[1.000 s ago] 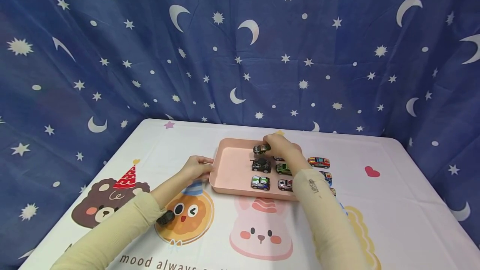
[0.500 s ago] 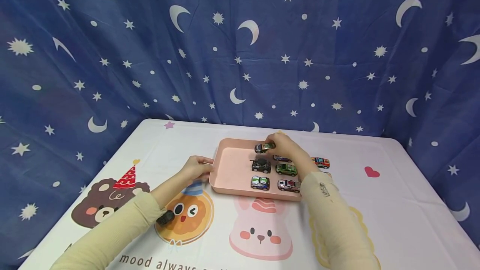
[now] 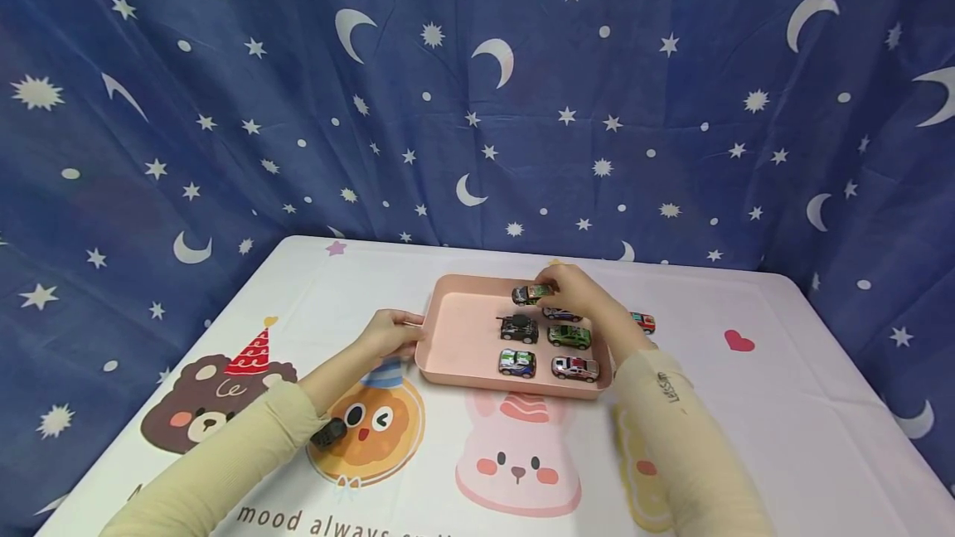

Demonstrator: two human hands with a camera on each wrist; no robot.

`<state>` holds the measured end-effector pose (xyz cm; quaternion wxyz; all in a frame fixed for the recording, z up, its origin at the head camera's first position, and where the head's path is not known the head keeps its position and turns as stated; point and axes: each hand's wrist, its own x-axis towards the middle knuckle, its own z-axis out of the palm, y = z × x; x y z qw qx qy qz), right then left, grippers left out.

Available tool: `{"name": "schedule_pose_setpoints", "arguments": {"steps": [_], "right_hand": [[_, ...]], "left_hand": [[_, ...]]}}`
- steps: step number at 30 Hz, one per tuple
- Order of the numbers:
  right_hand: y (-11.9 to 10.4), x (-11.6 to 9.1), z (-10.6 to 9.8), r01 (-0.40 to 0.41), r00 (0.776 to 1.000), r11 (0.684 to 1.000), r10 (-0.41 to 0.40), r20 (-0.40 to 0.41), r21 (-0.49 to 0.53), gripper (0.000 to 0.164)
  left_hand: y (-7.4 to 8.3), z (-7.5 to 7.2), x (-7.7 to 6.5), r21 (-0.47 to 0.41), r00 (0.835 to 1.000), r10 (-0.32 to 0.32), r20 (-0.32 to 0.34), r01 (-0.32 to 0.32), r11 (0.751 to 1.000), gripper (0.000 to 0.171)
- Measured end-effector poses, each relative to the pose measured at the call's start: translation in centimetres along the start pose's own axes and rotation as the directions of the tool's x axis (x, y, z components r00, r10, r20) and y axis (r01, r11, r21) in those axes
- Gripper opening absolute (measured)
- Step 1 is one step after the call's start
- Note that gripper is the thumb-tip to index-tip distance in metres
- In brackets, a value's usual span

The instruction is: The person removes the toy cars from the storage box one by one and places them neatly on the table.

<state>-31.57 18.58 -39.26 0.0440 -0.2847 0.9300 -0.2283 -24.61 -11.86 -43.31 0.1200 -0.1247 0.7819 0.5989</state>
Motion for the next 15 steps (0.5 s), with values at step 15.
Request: {"name": "schedule_pose_setpoints", "arguments": {"steps": [15], "right_hand": [[1.2,-2.4,-0.8,0.021,0.999,1.000,-0.021,-0.048,0.003,0.032]], "left_hand": [[0.0,0.1,-0.1,0.010,1.000,-0.006,-0.007,0.006,1.000,0.030]]}}
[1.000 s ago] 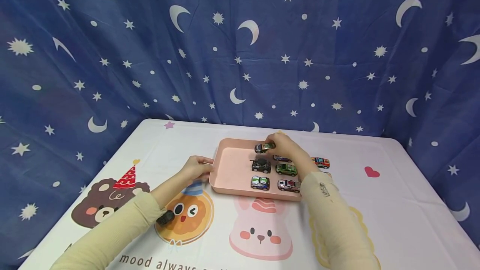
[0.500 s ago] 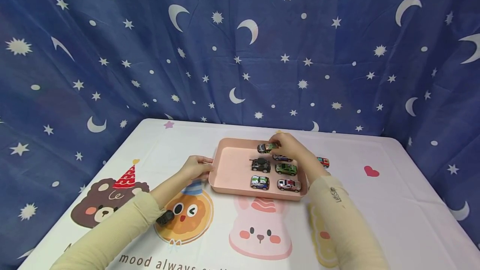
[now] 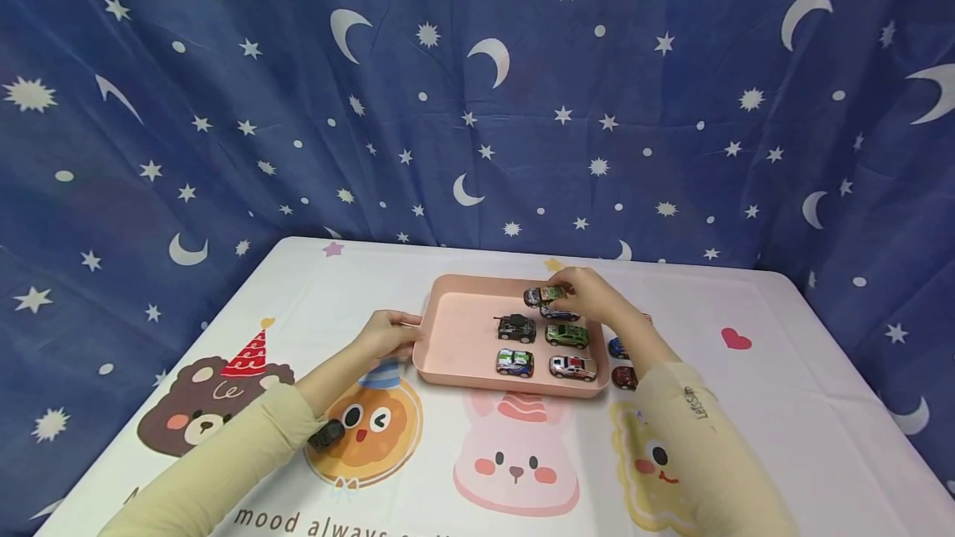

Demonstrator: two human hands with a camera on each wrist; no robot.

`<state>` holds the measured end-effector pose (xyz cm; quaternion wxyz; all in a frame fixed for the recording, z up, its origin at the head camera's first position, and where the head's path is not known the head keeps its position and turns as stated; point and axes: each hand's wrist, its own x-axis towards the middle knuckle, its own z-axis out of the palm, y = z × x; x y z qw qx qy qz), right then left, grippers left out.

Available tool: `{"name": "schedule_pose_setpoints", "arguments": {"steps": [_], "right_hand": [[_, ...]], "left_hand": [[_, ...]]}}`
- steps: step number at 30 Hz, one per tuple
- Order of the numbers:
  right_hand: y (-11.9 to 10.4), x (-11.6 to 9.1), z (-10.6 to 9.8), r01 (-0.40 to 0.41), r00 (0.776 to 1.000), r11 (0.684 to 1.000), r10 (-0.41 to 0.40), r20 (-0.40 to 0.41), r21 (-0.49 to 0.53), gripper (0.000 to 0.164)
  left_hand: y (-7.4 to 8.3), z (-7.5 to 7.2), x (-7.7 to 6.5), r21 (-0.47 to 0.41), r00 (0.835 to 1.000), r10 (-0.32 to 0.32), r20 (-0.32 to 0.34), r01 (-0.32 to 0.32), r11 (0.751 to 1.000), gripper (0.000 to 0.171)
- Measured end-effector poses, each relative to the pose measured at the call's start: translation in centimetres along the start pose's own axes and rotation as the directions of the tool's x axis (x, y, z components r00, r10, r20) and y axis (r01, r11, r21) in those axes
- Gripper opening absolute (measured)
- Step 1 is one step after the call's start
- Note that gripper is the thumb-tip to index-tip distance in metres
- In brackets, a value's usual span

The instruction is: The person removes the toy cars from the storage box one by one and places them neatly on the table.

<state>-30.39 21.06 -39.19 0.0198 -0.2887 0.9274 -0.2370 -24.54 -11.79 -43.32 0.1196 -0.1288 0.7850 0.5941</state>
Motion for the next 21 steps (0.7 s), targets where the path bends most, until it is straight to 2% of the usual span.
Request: {"name": "schedule_pose_setpoints", "arguments": {"steps": [11,21], "right_hand": [[1.6,-3.0,-1.9,-0.050,0.999,0.997,0.051,0.017,-0.065,0.033],[4.2,-6.2,-3.0,-0.040,0.998,0.996,0.036,-0.053,-0.075,0.028]], "left_hand": [[0.1,0.0,-0.1,-0.016,1.000,-0.012,0.006,0.012,1.000,0.032],[0.0,-0.1,0.1,-0.017,1.000,-0.004,0.015,0.005,1.000,0.031]]}}
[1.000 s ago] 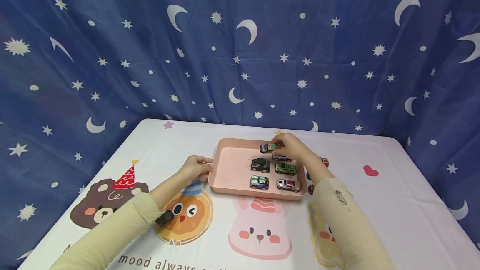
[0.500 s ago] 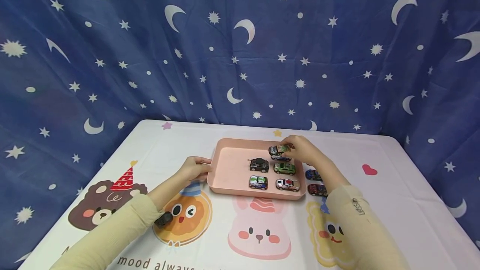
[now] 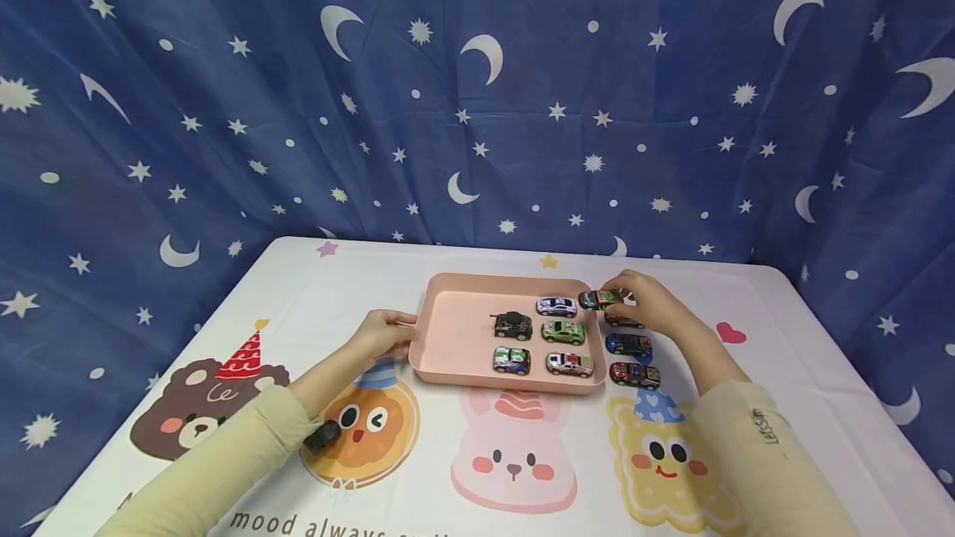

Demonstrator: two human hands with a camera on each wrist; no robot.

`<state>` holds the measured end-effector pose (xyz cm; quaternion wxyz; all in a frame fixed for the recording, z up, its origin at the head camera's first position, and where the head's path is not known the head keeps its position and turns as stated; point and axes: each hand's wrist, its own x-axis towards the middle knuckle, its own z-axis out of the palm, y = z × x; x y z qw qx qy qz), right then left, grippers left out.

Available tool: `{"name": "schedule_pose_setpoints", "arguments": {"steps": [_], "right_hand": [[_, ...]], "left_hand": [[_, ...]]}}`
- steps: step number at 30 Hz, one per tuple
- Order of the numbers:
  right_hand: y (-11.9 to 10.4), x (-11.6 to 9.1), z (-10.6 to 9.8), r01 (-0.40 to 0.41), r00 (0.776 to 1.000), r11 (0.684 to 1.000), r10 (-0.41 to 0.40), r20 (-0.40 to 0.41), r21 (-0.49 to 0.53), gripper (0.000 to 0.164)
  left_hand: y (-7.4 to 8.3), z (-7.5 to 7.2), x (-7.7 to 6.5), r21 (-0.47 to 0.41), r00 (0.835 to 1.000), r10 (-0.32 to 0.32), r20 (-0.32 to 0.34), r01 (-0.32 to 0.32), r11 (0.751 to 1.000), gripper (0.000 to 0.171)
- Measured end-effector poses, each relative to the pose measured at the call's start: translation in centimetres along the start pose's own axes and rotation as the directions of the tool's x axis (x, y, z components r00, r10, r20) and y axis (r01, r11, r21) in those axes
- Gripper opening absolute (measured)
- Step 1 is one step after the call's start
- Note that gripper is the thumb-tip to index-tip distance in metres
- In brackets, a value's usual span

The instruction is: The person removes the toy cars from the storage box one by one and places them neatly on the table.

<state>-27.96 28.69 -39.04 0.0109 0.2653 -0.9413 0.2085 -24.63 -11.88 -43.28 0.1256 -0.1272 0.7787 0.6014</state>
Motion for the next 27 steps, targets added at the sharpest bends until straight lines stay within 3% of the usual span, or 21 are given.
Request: {"name": "schedule_pose_setpoints", "arguments": {"steps": [12,19,27], "right_hand": [[3.2,-2.9,-1.0,-0.098,0.995,0.994,0.097,-0.028,-0.053,0.033],[4.9,-3.6,-0.8,-0.085,0.996,0.984,0.084,-0.013,-0.157,0.030],[6.7,-5.0,-1.2,-0.079,0.997,0.961,0.076,-0.023,-0.265,0.027]], "left_hand": [[0.0,-0.1,-0.1,-0.009,1.000,0.008,0.008,-0.008,1.000,0.031],[-0.1,-0.6,-0.4,0.013,1.000,-0.021,-0.018,0.021,1.000,0.032],[0.1,-0.1,-0.3,0.003,1.000,-0.004,0.015,0.004,1.000,0.032]]}}
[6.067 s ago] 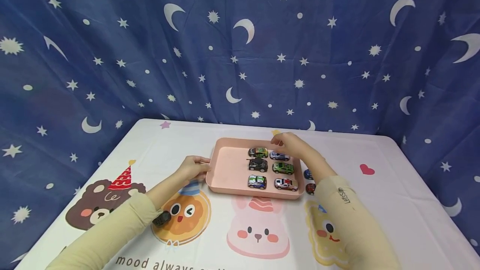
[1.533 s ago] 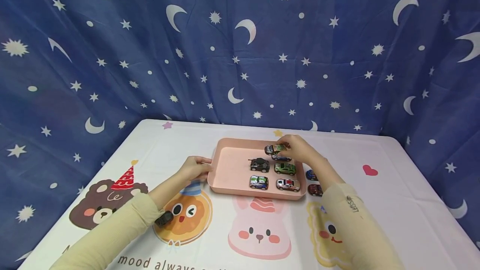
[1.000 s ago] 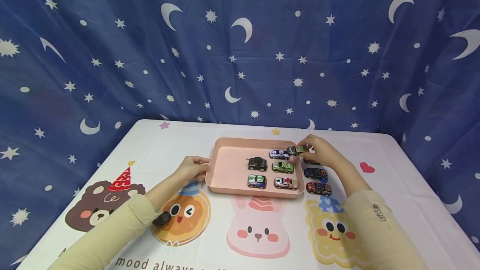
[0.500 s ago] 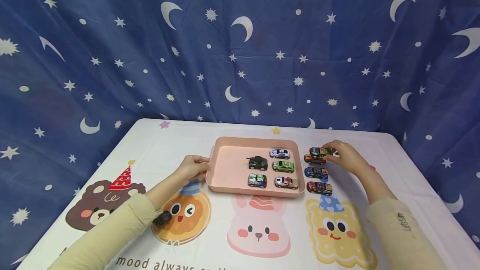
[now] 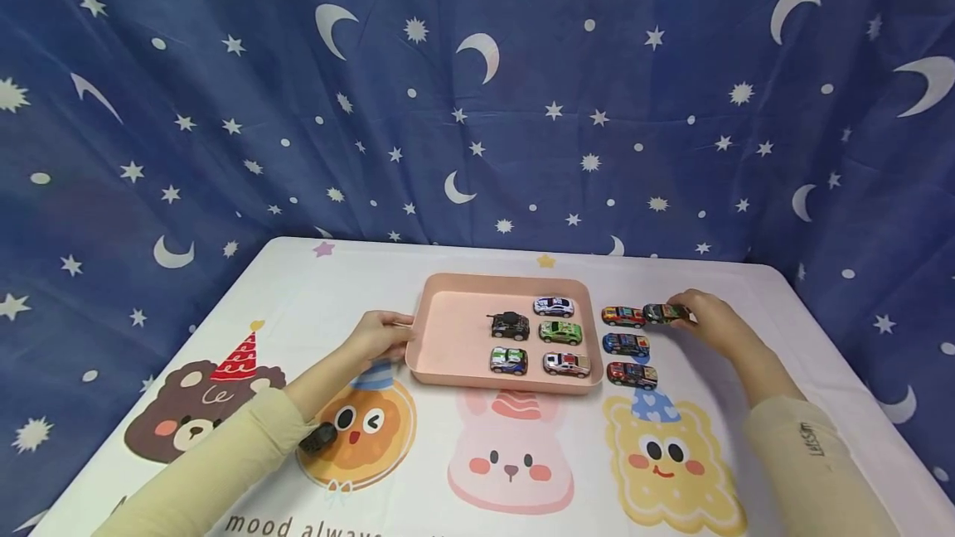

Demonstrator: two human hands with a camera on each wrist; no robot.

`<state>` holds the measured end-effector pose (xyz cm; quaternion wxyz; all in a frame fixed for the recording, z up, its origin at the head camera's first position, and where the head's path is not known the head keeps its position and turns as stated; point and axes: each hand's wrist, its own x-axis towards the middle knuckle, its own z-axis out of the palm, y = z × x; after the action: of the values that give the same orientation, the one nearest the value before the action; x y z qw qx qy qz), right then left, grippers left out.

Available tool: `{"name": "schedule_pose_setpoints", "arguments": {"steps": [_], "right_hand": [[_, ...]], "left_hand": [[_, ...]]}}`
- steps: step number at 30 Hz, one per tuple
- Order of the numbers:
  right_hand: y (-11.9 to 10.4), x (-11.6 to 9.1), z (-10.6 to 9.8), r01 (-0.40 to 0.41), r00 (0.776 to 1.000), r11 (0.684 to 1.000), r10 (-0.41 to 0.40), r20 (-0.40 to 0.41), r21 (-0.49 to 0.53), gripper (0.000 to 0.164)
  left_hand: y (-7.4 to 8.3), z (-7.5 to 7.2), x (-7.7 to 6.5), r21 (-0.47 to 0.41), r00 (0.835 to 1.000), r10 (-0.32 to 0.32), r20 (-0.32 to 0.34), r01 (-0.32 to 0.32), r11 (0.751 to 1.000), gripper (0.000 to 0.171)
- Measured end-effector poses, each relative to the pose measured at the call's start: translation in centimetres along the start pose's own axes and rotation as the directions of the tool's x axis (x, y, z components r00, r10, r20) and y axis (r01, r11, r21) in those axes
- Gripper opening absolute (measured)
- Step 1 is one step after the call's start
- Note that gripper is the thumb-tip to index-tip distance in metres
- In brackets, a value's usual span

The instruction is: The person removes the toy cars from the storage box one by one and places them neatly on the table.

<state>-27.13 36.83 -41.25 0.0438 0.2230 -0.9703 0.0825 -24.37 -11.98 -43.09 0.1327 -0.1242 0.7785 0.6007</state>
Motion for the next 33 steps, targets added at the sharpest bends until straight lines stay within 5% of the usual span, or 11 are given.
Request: {"name": "schedule_pose_setpoints", "arguments": {"steps": [10,19,33], "right_hand": [[1.3,-0.9,0.2,-0.111,0.989,0.994,0.110,0.098,0.005,0.029],[1.7,-0.6,0.8,-0.086,0.990,0.996,0.088,0.110,-0.024,0.025],[1.3,-0.4,1.1,-0.184,0.969,0.981,0.171,0.181,0.059,0.041]], "left_hand": [[0.0,0.5,0.3,0.002,1.000,0.007,0.009,-0.007,1.000,0.032],[0.2,0.4,0.3,-0.008,1.000,0.006,-0.001,-0.006,1.000,0.030],[0.0,0.1,0.4,0.003,1.000,0.002,-0.010,-0.002,1.000,0.030]]}}
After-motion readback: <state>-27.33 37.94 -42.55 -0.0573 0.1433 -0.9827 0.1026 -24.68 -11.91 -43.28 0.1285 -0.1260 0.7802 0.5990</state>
